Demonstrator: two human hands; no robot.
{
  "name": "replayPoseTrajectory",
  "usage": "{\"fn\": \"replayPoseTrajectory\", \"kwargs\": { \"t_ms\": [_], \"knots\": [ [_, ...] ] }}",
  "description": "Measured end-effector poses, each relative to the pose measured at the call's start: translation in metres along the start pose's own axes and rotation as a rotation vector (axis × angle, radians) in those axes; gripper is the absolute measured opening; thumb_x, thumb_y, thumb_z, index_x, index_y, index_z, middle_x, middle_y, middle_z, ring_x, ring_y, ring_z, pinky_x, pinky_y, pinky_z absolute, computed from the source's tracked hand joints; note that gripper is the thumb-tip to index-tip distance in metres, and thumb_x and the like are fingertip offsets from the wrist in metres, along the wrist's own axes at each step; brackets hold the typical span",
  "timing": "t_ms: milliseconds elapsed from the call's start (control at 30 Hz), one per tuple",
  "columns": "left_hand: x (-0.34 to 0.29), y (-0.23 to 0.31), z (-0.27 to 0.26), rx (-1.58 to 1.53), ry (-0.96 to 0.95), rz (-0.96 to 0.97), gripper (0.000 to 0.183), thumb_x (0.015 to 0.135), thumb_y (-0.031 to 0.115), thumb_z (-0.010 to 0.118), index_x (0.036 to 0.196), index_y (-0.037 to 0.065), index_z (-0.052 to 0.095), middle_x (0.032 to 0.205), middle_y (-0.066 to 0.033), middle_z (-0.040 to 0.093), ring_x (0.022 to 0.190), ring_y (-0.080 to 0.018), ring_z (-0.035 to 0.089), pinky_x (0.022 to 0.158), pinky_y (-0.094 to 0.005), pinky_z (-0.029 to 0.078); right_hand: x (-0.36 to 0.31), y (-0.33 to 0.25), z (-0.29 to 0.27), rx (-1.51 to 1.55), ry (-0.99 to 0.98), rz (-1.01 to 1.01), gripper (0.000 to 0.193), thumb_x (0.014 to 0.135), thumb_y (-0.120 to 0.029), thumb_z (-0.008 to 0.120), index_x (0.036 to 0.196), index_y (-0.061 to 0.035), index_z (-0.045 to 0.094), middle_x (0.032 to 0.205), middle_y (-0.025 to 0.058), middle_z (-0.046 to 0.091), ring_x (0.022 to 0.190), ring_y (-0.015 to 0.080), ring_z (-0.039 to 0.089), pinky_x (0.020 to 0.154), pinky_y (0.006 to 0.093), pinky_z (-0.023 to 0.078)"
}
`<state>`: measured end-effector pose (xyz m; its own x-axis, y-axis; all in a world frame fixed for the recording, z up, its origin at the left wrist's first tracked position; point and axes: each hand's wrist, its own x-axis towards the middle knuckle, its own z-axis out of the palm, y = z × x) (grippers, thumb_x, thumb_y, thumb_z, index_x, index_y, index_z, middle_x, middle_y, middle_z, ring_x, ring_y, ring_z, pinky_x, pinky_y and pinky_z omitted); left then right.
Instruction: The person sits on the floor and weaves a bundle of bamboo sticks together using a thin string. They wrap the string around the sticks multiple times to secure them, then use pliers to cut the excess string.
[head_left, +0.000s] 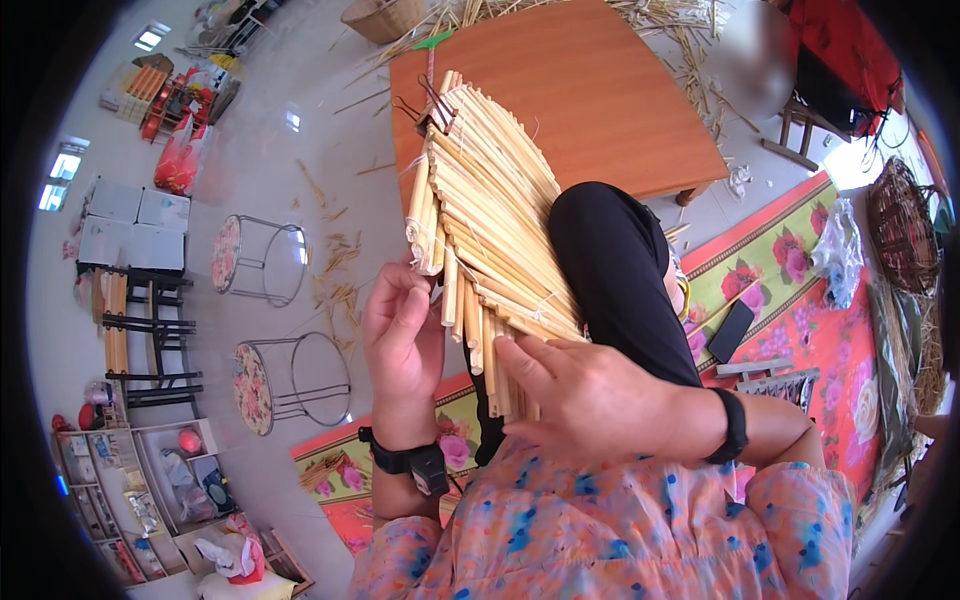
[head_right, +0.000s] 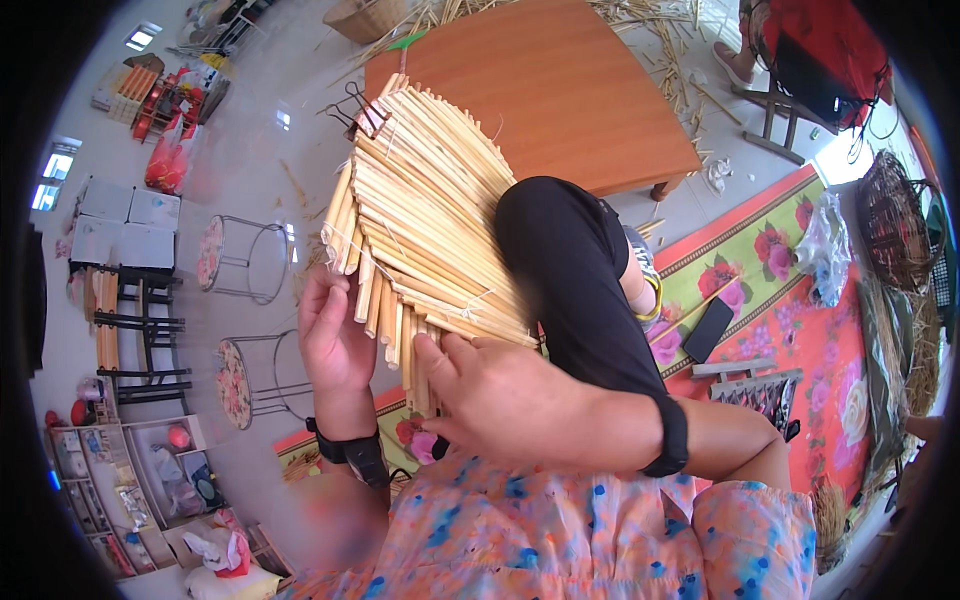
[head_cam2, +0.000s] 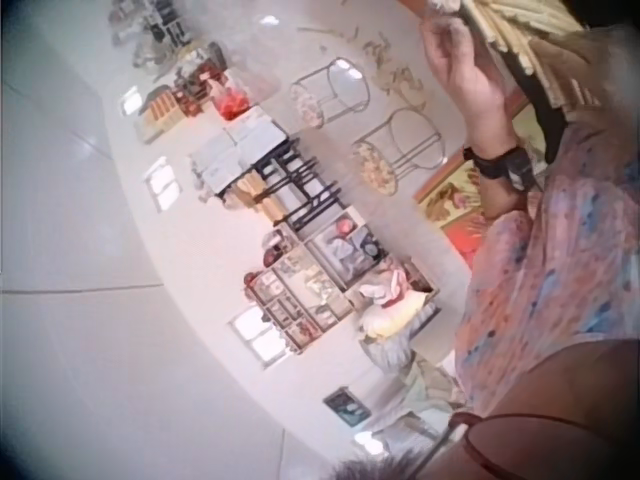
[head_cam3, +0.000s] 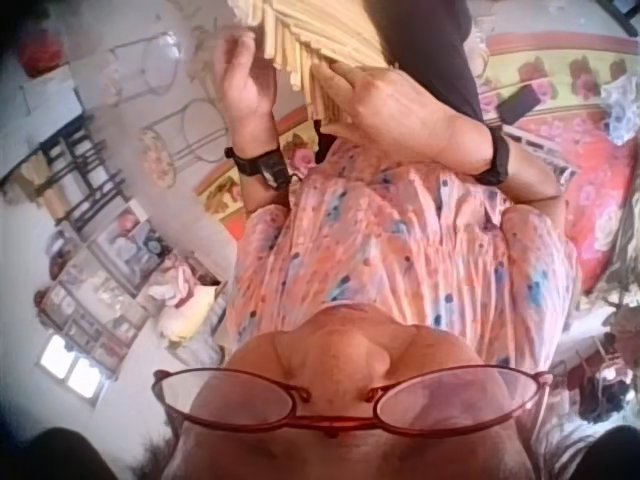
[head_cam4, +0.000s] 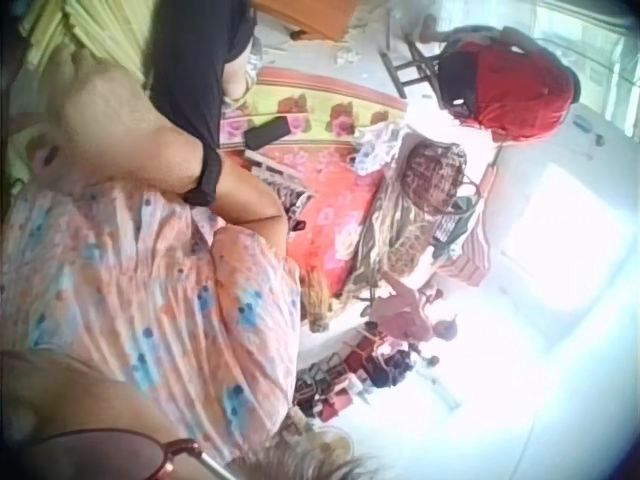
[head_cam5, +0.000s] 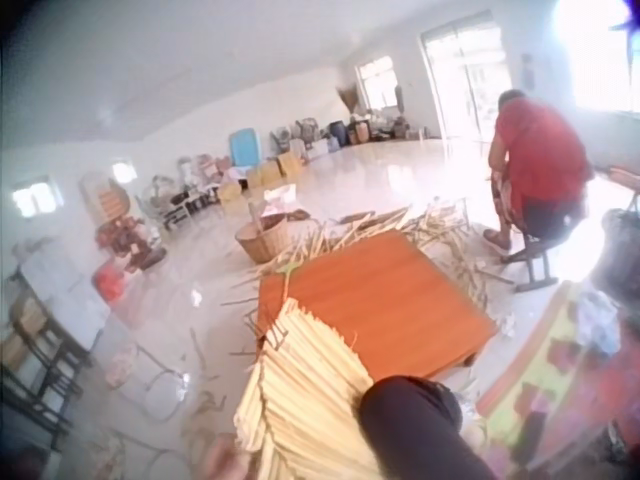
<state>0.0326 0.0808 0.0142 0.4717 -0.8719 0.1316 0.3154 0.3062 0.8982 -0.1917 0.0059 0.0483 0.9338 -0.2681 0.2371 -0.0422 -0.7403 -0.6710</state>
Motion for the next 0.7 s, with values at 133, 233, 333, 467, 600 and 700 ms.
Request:
{"fn": "replayPoseTrajectory", "kwargs": {
  "t_ms": [133,233,333,467,600,700],
  "knots": [
    [-0.006,0.02,0.001,0.152,-0.026,-0.025,0.01,0.098,0.012,0.061,0.102,0.005,0.055,0.103,-0.008,0.064,0.088,-0.0174,0.06,0.079,-0.032,0.048,-0.006,0.046,-0.017,0.291,0.011,-0.051,0.042,0.087,-0.025,0.077,0.114,0.0052,0.066,0.094,0.0185,0.071,0.078,0.0334,0.07,0.068,0.0376,0.058],
    [-0.01,0.038,0.007,0.18,-0.024,-0.006,0.015,0.094,0.012,0.069,0.098,0.006,0.055,0.092,-0.0056,0.059,0.078,-0.0146,0.053,0.069,-0.0298,0.044,0.004,0.061,-0.009,0.308,0.427,0.122,0.012,0.088,-0.007,0.075,0.096,0.0014,0.071,0.08,0.0125,0.071,0.07,0.0255,0.07,0.065,0.0321,0.055],
    [-0.015,0.054,0.004,0.214,-0.069,0.022,0.019,0.094,0.016,0.071,0.096,0.006,0.055,0.087,-0.0051,0.056,0.074,-0.0144,0.051,0.067,-0.0295,0.042,0.018,0.064,-0.002,0.367,0.61,0.165,0.017,0.083,-0.004,0.078,0.097,0.0002,0.071,0.081,0.0109,0.07,0.073,0.0177,0.071,0.065,0.0289,0.055],
    [-0.023,0.068,0.009,0.242,-0.112,0.115,0.024,0.092,0.018,0.074,0.092,0.006,0.053,0.085,-0.0056,0.055,0.069,-0.0138,0.049,0.063,-0.0296,0.041,0.036,0.061,0.005,0.345,0.639,0.066,0.021,0.078,-0.004,0.081,0.098,-0.002,0.073,0.083,0.0104,0.071,0.071,0.0223,0.072,0.062,0.0297,0.055],
    [-0.03,0.075,0.015,0.245,-0.172,0.231,0.026,0.09,0.019,0.077,0.088,0.006,0.054,0.081,-0.0068,0.057,0.064,-0.0144,0.052,0.056,-0.0291,0.041,0.046,0.06,0.01,0.254,0.65,0.042,0.014,0.079,0.0,0.078,0.092,-0.0027,0.072,0.083,0.0093,0.07,0.07,0.0247,0.069,0.062,0.0302,0.054],
    [-0.031,0.082,0.015,0.188,-0.323,0.25,0.026,0.088,0.017,0.079,0.08,0.003,0.058,0.078,-0.0087,0.06,0.059,-0.0155,0.056,0.05,-0.0286,0.043,0.046,0.056,0.006,0.169,0.63,0.035,0.013,0.081,0.005,0.074,0.09,-0.0013,0.068,0.083,0.0099,0.068,0.072,0.0227,0.067,0.065,0.0302,0.053]
  ]
}}
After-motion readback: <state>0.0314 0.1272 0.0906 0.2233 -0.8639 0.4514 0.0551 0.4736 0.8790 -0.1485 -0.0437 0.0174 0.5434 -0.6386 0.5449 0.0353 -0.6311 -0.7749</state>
